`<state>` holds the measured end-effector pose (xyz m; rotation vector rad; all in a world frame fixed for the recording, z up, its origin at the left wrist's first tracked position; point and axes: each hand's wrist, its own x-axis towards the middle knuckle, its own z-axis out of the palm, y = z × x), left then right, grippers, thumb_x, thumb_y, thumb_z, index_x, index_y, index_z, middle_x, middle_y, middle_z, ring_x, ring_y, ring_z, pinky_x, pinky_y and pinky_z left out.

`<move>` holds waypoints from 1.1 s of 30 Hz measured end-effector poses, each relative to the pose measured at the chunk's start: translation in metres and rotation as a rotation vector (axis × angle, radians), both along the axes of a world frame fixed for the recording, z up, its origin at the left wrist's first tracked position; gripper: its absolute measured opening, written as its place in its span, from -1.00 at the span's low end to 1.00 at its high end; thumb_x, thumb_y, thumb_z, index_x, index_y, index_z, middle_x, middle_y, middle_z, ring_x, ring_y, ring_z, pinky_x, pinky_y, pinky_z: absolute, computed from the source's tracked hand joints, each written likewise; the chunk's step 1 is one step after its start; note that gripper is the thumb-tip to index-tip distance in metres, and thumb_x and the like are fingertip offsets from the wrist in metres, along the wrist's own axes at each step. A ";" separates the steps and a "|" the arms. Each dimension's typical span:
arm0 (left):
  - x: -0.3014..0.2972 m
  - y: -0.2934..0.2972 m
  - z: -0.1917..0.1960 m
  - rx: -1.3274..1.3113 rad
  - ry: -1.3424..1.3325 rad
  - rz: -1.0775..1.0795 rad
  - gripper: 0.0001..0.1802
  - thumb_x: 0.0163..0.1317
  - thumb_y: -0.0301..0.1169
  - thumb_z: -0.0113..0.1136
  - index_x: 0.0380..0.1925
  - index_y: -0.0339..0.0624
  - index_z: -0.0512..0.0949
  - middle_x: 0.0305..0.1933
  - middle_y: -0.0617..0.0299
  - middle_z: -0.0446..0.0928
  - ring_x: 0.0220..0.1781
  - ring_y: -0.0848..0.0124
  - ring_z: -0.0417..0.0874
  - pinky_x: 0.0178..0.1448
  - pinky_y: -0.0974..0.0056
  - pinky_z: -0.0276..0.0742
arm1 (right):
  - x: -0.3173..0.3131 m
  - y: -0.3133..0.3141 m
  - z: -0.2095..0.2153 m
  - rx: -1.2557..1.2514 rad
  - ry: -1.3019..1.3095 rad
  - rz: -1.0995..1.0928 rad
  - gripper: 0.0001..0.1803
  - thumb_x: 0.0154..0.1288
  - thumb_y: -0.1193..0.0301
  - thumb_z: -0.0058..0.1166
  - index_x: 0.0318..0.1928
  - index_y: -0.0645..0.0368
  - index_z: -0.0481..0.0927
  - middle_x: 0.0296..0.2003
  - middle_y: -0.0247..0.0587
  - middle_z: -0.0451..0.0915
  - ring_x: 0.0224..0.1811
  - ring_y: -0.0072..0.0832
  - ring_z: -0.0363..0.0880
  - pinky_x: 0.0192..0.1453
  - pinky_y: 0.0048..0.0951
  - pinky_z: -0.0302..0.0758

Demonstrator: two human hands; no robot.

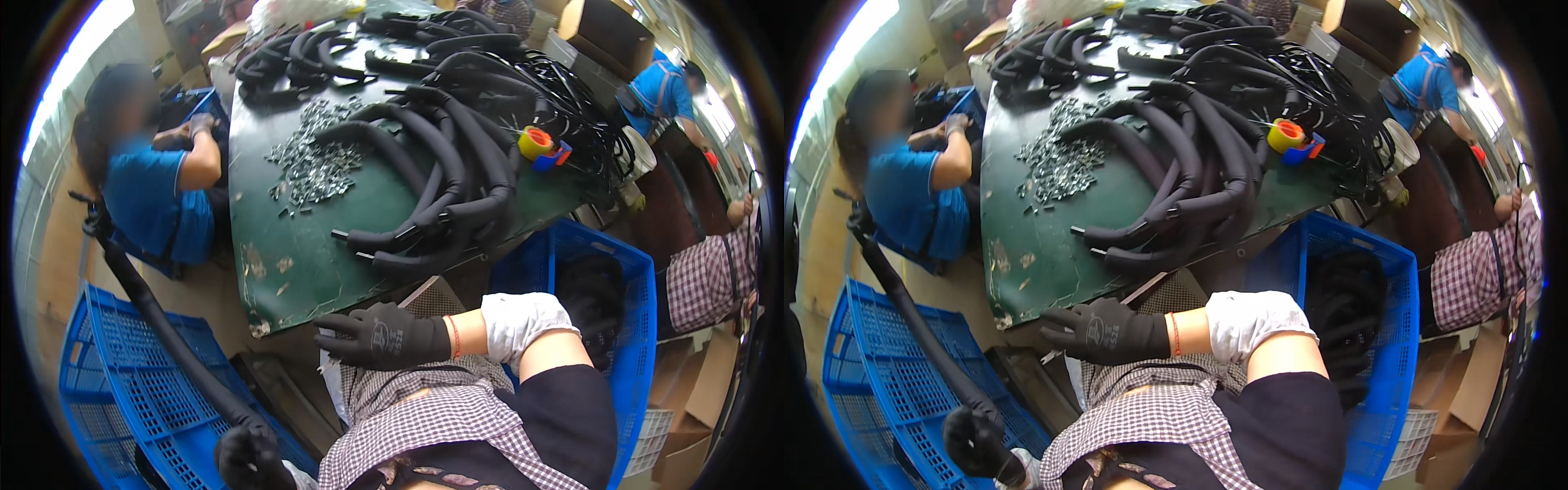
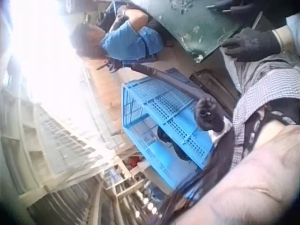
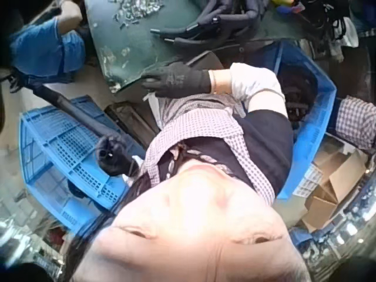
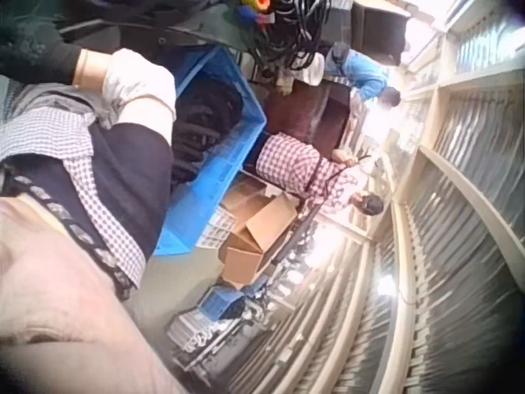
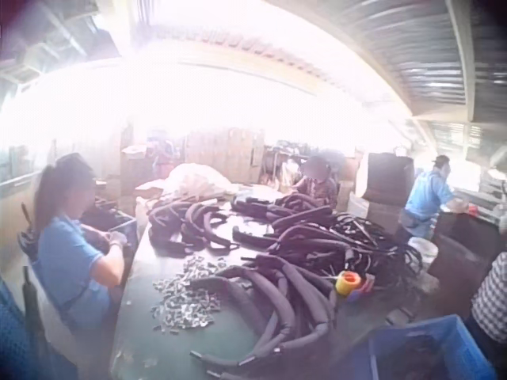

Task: The person picks small metal clips from a green table and attaches them to the ends of black rubber hoses. The person repeatedly picks a hose, secures a clip, and places the hose into a blue crate. Other workers are visible in the background performing similar tasks.

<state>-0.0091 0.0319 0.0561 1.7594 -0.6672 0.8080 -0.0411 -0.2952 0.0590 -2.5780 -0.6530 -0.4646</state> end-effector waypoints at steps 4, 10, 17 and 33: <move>-0.008 -0.028 0.059 -0.163 -0.130 -0.240 -0.50 0.08 -0.42 0.32 0.02 -0.36 0.44 -0.39 -0.04 0.53 -0.48 0.28 0.58 -0.47 0.25 0.60 | -0.018 -0.012 0.029 -0.139 -0.355 -0.072 -0.45 0.22 0.28 0.08 0.26 -0.05 0.43 0.34 -0.10 0.32 -0.37 -0.44 0.53 -0.45 -0.49 0.54; 0.013 -0.105 0.110 -0.858 0.253 -1.424 -0.79 0.18 -0.47 0.23 -0.23 -0.36 0.49 -0.22 0.07 0.59 -0.37 0.41 0.64 -0.34 0.40 0.60 | -0.088 -0.042 0.074 -0.308 -0.298 -0.255 -0.48 0.30 0.24 -0.03 0.27 0.02 0.43 0.09 -0.05 0.49 -0.41 -0.44 0.53 -0.49 -0.42 0.53; -0.024 -0.247 0.123 -0.232 0.548 -1.336 -0.37 0.45 -0.06 -0.08 0.33 -0.31 0.28 0.14 -0.04 0.51 -0.03 0.29 0.59 0.04 0.23 0.50 | -0.224 -0.069 0.010 0.020 -0.067 -0.630 -0.58 0.07 0.21 0.28 -0.07 0.08 0.53 -0.45 -0.27 0.58 -0.42 -0.31 0.66 -0.40 -0.26 0.55; -0.076 -0.302 0.033 0.584 0.844 -1.447 -0.54 0.35 -0.30 0.03 0.12 -0.44 0.46 -0.09 -0.04 0.63 -0.18 0.28 0.66 -0.07 0.24 0.55 | -0.613 0.064 -0.295 0.816 -0.122 -3.087 -0.26 0.12 -0.11 0.20 0.25 0.01 0.50 -0.01 0.15 0.62 0.09 0.07 0.56 0.16 -0.08 0.48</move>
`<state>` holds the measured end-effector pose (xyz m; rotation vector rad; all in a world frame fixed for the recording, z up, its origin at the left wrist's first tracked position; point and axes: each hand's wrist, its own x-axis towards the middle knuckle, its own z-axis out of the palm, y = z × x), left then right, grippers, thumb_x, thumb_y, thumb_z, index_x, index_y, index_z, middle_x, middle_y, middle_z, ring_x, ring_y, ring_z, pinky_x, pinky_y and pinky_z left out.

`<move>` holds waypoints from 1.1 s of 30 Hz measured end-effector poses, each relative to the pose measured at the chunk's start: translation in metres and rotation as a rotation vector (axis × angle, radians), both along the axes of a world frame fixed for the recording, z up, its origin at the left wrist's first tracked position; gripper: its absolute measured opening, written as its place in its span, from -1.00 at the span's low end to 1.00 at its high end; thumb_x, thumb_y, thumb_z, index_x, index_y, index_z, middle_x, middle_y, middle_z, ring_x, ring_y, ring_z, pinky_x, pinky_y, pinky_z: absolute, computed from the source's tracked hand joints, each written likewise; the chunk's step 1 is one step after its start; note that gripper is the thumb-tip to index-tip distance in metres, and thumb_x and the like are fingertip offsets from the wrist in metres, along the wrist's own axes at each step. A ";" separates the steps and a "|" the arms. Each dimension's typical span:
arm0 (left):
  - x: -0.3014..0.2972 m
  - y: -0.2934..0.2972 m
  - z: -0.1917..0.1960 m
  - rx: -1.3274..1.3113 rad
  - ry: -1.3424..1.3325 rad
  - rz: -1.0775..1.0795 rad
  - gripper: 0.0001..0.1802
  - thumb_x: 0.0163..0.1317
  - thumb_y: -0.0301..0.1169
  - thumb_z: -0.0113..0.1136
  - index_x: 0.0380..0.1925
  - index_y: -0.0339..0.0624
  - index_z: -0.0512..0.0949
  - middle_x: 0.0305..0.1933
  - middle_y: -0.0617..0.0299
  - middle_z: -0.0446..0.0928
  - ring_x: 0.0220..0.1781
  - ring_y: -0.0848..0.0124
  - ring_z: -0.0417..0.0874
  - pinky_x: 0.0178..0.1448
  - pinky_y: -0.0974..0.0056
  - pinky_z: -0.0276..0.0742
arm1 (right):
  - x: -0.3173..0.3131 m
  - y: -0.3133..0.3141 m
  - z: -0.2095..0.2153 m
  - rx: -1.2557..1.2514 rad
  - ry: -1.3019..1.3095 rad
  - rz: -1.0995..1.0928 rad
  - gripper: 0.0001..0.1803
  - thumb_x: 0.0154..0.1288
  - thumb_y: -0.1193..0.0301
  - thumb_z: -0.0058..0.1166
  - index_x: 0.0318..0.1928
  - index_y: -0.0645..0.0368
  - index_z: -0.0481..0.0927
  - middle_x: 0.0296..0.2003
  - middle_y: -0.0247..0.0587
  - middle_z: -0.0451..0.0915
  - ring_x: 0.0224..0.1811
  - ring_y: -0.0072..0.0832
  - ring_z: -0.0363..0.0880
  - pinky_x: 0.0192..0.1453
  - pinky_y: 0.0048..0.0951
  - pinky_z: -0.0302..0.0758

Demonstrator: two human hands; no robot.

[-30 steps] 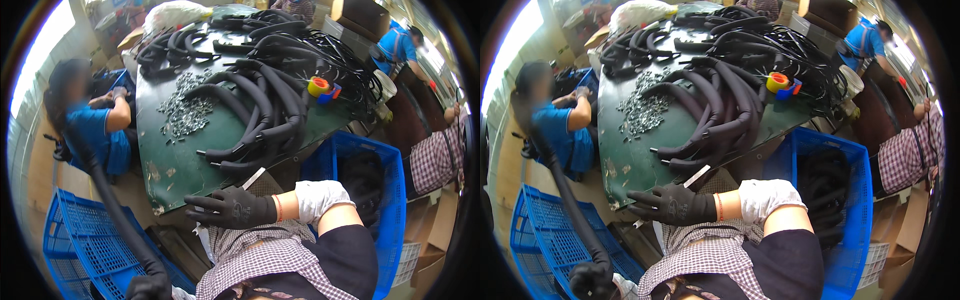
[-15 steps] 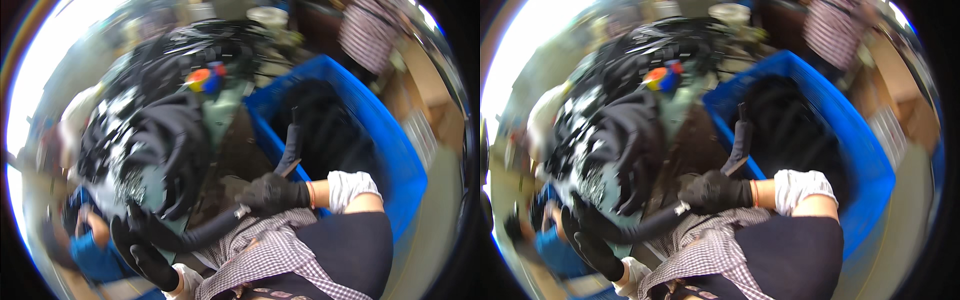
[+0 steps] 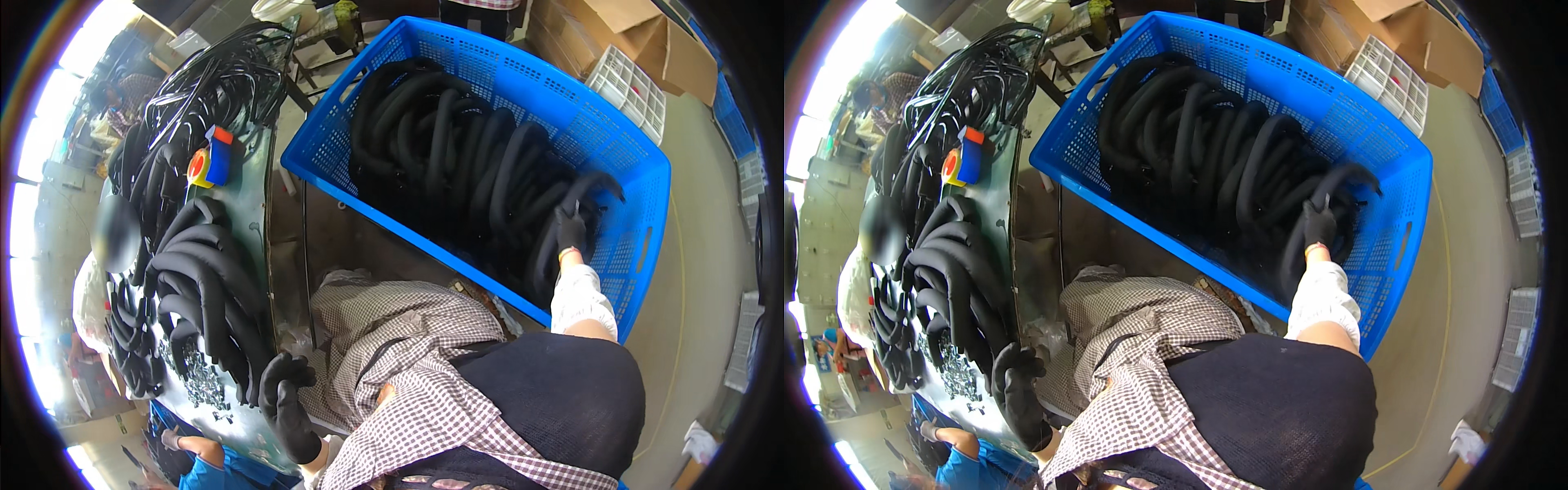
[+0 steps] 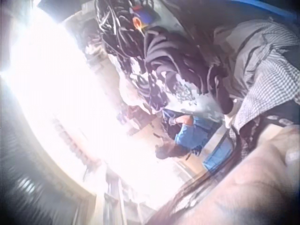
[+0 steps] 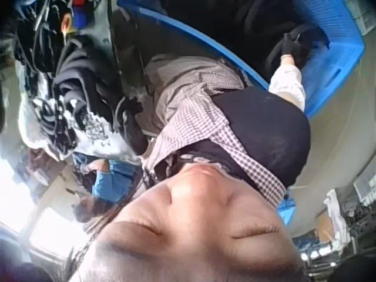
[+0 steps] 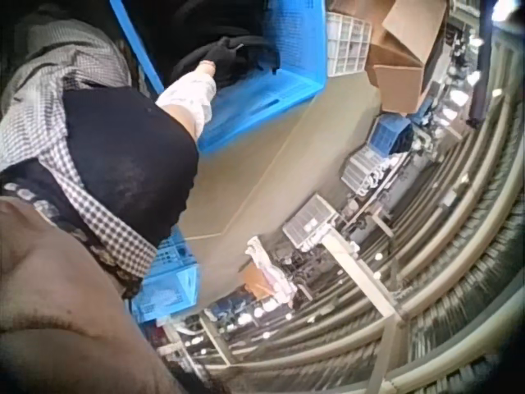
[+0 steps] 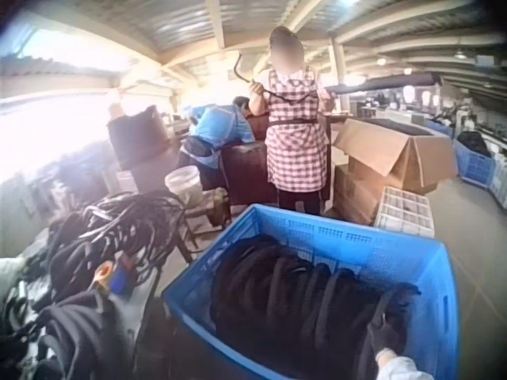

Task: The person picks small metal clips from a green table and attaches them to the ends of black rubber hoses. The person repeatedly picks a hose, secures a clip, and places the hose into a blue crate. Other workers are visible in the background performing similar tasks.

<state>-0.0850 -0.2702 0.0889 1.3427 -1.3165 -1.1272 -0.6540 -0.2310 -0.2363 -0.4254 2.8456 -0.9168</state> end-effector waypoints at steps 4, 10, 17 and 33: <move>0.006 0.010 -0.008 0.072 0.082 0.071 -0.60 0.33 -0.43 -0.01 0.11 -0.43 0.47 -0.11 -0.02 0.64 -0.18 0.32 0.65 -0.03 0.28 0.53 | -0.029 0.023 -0.033 0.300 -0.006 0.076 -0.30 0.21 -0.16 0.03 0.25 -0.03 0.50 0.08 0.14 0.57 0.15 0.08 0.50 0.22 -0.08 0.44; 0.020 0.012 -0.004 0.212 0.212 -0.048 -0.62 0.38 -0.48 0.06 0.17 -0.35 0.45 0.03 0.17 0.57 0.03 0.44 0.56 0.14 0.35 0.47 | -0.053 -0.067 -0.032 0.131 0.255 0.424 -0.41 0.37 0.04 -0.04 0.22 0.20 0.49 0.05 0.08 0.61 0.12 -0.01 0.56 0.20 -0.15 0.46; 0.043 0.031 -0.038 0.055 0.178 0.111 -0.62 0.37 -0.43 0.15 0.14 -0.37 0.47 0.05 0.20 0.56 0.04 0.51 0.53 0.14 0.37 0.45 | 0.180 -0.259 0.196 -0.659 -0.600 1.010 -0.76 0.42 0.25 0.08 -0.13 0.13 0.68 -0.43 -0.48 0.65 -0.69 -0.88 0.08 -0.63 -0.69 -0.02; 0.073 0.091 -0.089 0.048 0.416 0.515 -0.62 0.39 -0.41 0.14 0.15 -0.35 0.47 -0.06 0.22 0.61 -0.07 0.55 0.54 0.04 0.42 0.47 | 0.549 -0.378 0.285 -0.087 -0.335 1.964 -0.25 0.14 -0.15 0.21 -0.04 0.37 0.61 -0.18 0.17 0.66 -0.09 -0.10 0.65 0.02 -0.24 0.50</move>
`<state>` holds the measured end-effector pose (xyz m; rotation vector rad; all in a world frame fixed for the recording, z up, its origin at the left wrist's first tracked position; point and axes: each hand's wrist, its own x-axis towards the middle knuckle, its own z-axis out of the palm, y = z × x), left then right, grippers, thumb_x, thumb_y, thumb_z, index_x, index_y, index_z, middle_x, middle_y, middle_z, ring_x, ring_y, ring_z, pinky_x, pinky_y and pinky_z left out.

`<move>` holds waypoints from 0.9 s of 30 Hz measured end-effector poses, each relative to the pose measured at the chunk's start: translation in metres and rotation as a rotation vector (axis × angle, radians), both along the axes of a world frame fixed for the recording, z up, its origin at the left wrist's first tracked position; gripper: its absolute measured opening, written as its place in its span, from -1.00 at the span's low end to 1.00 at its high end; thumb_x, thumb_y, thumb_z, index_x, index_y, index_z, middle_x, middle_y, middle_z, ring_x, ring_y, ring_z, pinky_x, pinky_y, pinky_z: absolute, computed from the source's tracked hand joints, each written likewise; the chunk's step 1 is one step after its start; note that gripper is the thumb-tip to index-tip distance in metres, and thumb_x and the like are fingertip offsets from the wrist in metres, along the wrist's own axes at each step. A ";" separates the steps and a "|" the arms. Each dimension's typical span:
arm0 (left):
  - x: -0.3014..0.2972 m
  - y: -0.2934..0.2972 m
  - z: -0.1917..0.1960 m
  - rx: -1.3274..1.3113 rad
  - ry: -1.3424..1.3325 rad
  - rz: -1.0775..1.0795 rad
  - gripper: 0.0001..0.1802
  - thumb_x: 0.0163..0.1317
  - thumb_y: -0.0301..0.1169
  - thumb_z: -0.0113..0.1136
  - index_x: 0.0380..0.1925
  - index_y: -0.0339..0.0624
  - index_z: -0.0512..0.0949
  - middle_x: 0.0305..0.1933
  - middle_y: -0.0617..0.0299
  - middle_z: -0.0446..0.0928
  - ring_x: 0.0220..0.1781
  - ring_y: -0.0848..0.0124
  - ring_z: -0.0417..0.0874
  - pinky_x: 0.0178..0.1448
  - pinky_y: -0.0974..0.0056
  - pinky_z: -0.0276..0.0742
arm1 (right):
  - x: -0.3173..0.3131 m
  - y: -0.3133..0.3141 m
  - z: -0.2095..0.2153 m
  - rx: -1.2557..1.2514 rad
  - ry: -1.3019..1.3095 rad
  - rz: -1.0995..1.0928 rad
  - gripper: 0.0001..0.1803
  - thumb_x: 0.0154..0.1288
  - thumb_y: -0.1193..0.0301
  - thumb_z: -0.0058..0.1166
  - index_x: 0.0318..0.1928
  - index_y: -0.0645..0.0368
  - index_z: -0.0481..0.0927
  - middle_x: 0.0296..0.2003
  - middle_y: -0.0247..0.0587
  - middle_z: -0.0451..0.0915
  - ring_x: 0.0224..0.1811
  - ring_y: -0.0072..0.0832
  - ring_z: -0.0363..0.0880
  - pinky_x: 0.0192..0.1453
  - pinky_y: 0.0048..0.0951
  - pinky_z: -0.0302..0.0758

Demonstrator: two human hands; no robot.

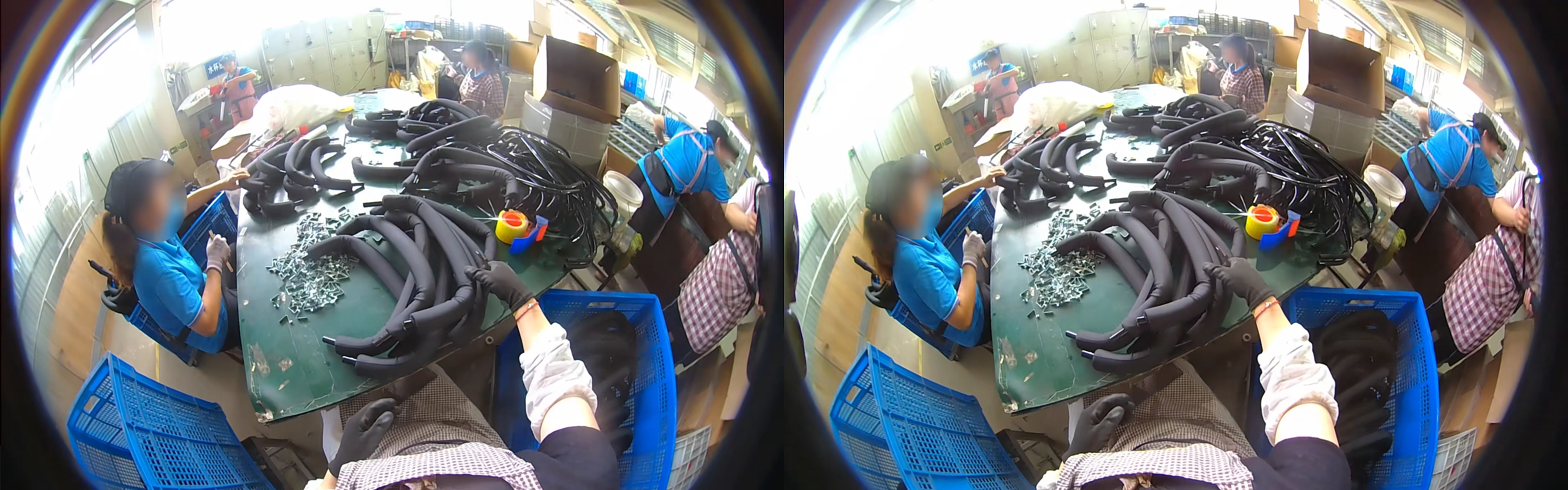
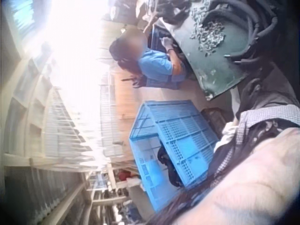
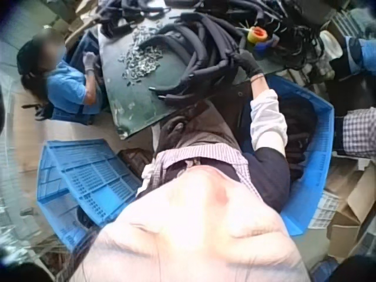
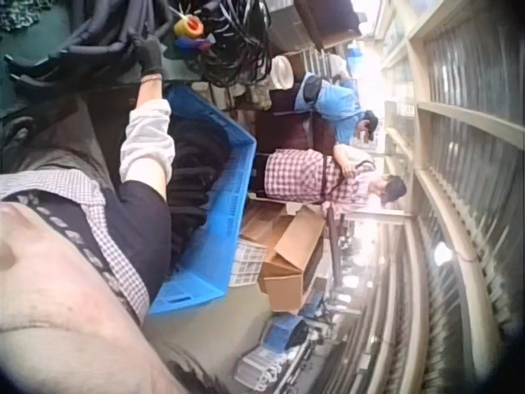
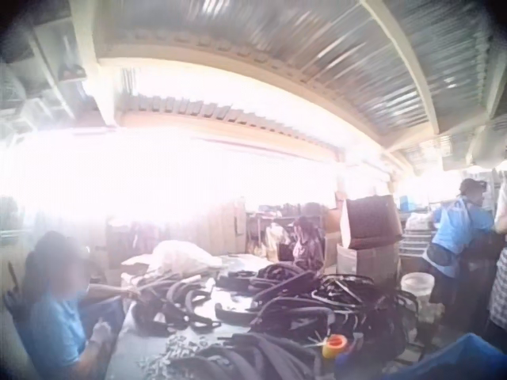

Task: The person picks small metal clips from a green table and attaches them to the ends of black rubber hoses. The person repeatedly picks a hose, secures a clip, and places the hose into a blue crate. Other workers are visible in the background performing similar tasks.

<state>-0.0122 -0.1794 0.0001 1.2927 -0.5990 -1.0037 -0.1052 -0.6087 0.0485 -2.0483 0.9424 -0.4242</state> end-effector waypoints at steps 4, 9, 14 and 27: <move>0.005 0.004 -0.008 -0.013 -0.047 0.015 -0.62 0.38 -0.42 0.14 0.14 -0.36 0.48 -0.05 0.21 0.62 -0.10 0.55 0.55 0.02 0.43 0.47 | 0.015 0.008 -0.001 -0.208 0.085 -0.041 -0.31 0.05 -0.09 0.29 -0.12 0.35 0.67 -0.26 0.04 0.70 -0.18 -0.23 0.69 -0.06 -0.29 0.52; 0.004 0.009 0.001 0.017 -0.133 -0.032 -0.65 0.41 -0.41 0.08 0.12 -0.38 0.47 -0.01 0.14 0.59 0.01 0.44 0.55 0.17 0.33 0.46 | 0.027 0.004 -0.003 -0.326 0.073 -0.112 -0.32 -0.08 0.07 0.31 -0.13 0.47 0.59 -0.23 0.25 0.64 -0.11 0.04 0.64 0.03 -0.19 0.53; -0.002 0.025 0.007 -0.048 -0.034 0.078 -0.62 0.37 -0.47 0.14 0.15 -0.36 0.46 -0.03 0.15 0.61 0.00 0.47 0.59 0.10 0.38 0.49 | 0.032 0.010 0.047 -0.092 -0.424 -0.103 -0.63 -0.11 0.42 0.31 -0.27 0.36 0.55 -0.40 -0.13 0.64 -0.37 -0.42 0.64 -0.21 -0.41 0.58; 0.030 0.125 0.075 -0.228 -1.254 0.926 -0.38 0.29 -0.33 0.25 0.28 -0.33 0.30 0.28 -0.07 0.37 0.29 0.08 0.41 0.36 0.03 0.34 | 0.064 0.254 0.209 -1.111 -0.556 0.704 -0.56 -0.13 0.47 0.27 -0.11 0.06 0.57 -0.27 -0.21 0.65 -0.28 -0.32 0.68 -0.18 -0.28 0.59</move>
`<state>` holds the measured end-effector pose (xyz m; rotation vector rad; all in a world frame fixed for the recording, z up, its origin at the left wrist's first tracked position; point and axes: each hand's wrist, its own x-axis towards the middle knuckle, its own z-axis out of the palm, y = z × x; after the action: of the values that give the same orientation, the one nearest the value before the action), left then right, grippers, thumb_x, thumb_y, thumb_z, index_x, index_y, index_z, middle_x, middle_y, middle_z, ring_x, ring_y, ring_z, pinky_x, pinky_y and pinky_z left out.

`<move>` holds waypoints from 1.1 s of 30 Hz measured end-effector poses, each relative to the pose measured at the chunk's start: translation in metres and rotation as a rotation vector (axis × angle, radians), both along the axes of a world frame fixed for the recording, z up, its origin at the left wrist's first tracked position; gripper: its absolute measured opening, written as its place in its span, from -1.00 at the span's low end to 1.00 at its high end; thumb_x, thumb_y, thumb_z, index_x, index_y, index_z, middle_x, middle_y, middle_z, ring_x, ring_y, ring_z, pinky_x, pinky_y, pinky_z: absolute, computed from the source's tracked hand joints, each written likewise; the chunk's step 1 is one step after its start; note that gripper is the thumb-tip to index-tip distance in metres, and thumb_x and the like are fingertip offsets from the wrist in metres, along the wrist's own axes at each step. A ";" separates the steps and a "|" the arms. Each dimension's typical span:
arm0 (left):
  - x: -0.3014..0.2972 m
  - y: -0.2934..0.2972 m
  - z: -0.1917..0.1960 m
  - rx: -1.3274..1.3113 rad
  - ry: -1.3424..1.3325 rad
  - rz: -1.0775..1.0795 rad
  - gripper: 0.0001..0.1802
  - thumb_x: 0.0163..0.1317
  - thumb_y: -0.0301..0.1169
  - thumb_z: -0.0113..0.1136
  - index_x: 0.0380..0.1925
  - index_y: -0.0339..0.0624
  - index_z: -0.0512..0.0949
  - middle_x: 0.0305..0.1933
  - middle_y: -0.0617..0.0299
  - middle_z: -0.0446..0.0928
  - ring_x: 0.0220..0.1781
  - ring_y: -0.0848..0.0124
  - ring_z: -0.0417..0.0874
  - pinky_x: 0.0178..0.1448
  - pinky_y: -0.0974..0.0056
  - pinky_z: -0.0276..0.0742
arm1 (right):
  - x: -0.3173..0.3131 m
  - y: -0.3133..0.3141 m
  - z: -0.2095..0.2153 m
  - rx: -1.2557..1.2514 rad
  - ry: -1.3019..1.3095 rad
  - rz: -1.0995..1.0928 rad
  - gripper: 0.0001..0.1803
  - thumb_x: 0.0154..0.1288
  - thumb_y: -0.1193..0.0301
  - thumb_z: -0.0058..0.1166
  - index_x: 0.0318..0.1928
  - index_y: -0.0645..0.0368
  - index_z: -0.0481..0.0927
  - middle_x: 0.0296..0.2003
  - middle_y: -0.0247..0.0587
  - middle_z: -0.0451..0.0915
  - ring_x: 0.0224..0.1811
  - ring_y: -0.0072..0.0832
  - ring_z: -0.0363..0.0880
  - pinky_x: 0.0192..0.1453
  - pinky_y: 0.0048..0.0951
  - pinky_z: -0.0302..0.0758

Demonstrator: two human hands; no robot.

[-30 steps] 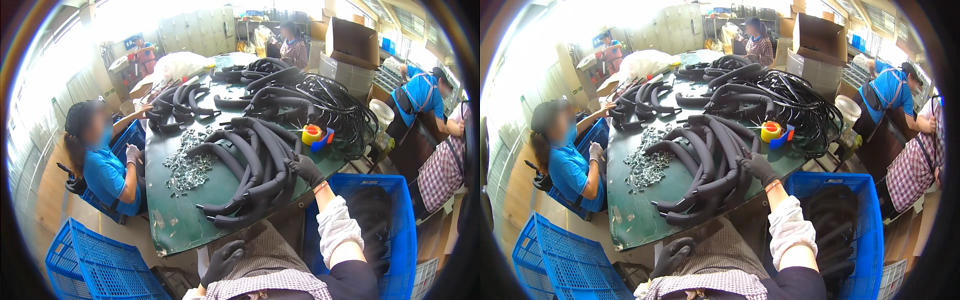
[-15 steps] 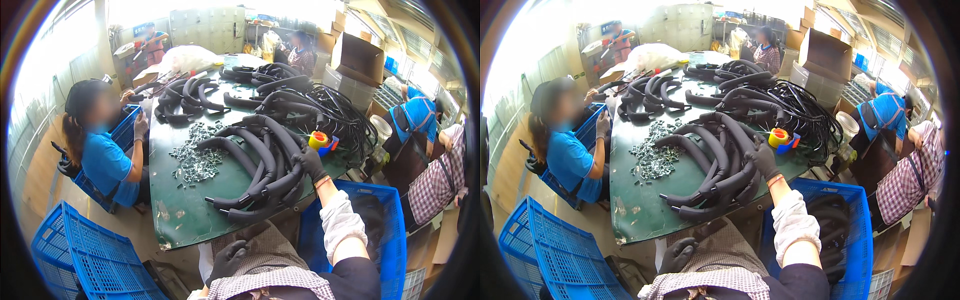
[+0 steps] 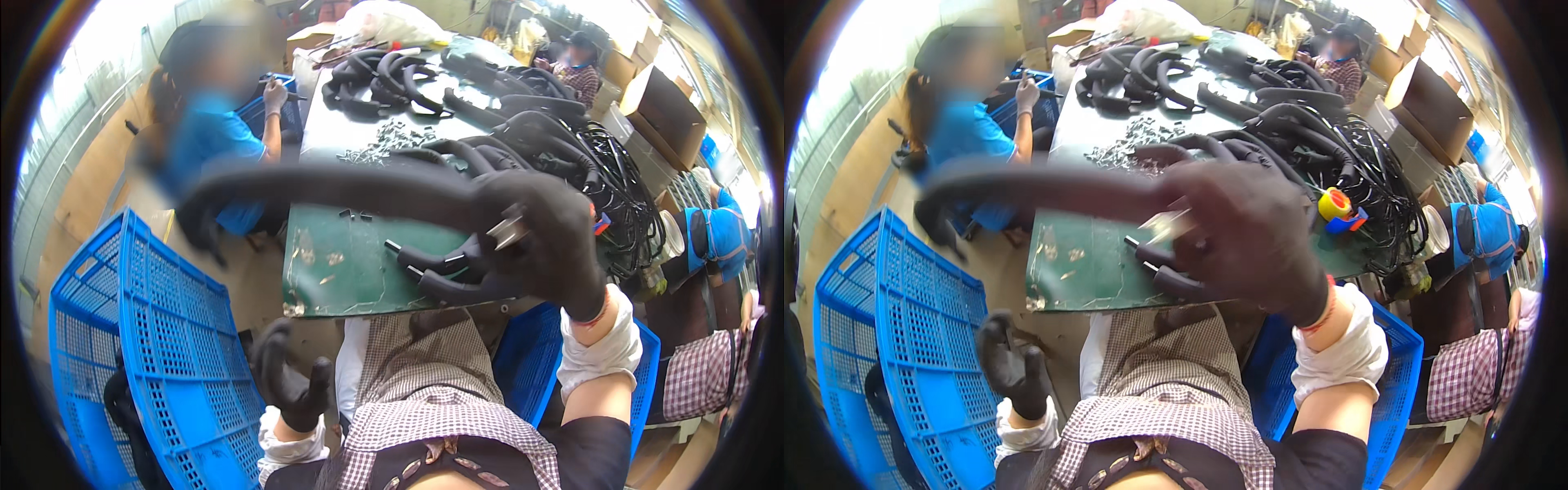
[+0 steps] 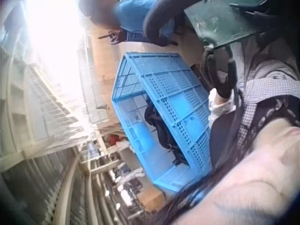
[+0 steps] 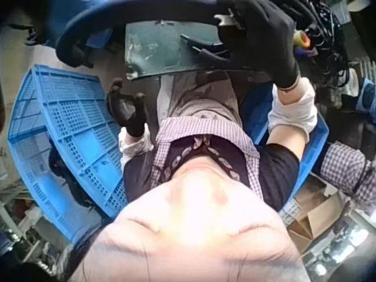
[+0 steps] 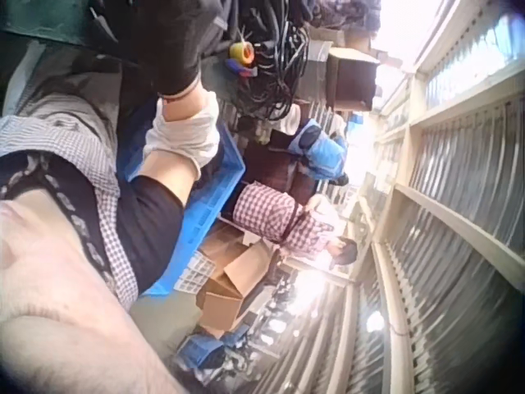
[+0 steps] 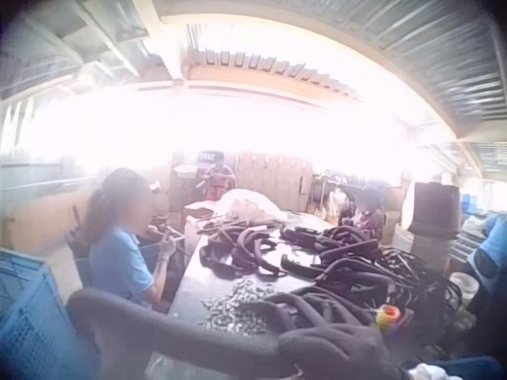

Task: The person picks small metal clips from a green table and attaches them to the ends of black rubber hoses. The person repeatedly picks a hose, secures a clip, and places the hose into a blue crate. Other workers are visible in the background performing similar tasks.

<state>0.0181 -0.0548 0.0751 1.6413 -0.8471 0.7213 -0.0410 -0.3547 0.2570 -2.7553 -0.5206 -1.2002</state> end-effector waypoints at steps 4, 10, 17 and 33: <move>-0.007 0.029 0.043 0.457 -0.361 0.409 -0.22 0.11 -0.38 0.38 0.30 -0.26 0.22 0.35 -0.18 0.26 0.37 -0.11 0.30 0.39 -0.06 0.28 | 0.023 0.065 -0.045 -0.417 0.017 0.262 -0.57 0.05 0.16 0.19 -0.05 0.01 0.57 -0.07 -0.17 0.62 -0.34 -0.53 0.55 -0.46 -0.52 0.50; -0.003 0.049 0.002 0.592 0.682 -0.257 -0.28 -0.07 -0.44 0.44 0.16 -0.23 0.38 0.07 -0.08 0.53 0.08 0.03 0.58 0.14 0.03 0.49 | 0.050 0.128 -0.108 -0.350 0.176 0.604 -0.63 0.11 0.23 0.09 -0.10 0.13 0.51 -0.09 -0.08 0.51 -0.41 -0.49 0.52 -0.52 -0.49 0.47; -0.043 0.085 -0.134 0.240 0.646 0.171 -0.29 -0.05 -0.49 0.42 0.18 -0.28 0.40 0.05 0.02 0.57 0.02 0.18 0.62 0.07 0.15 0.55 | 0.077 0.101 -0.124 0.402 0.478 0.179 -0.28 0.21 0.18 0.28 0.27 0.24 0.29 -0.05 0.06 0.50 -0.10 -0.16 0.67 -0.16 -0.29 0.62; -0.004 0.087 -0.106 -0.111 1.031 -0.724 -0.07 0.11 -0.20 0.43 0.37 -0.33 0.14 0.40 -0.12 0.22 0.34 0.07 0.37 0.40 0.07 0.26 | 0.073 0.116 -0.210 1.162 1.353 0.467 -0.75 0.32 0.43 0.13 -0.05 0.29 0.57 -0.24 -0.14 0.65 -0.21 -0.45 0.63 -0.12 -0.41 0.55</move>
<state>0.0144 0.0317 -0.0313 1.2141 -0.5312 -0.5567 0.0318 -0.2388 0.0474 -1.6238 -0.1383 0.4839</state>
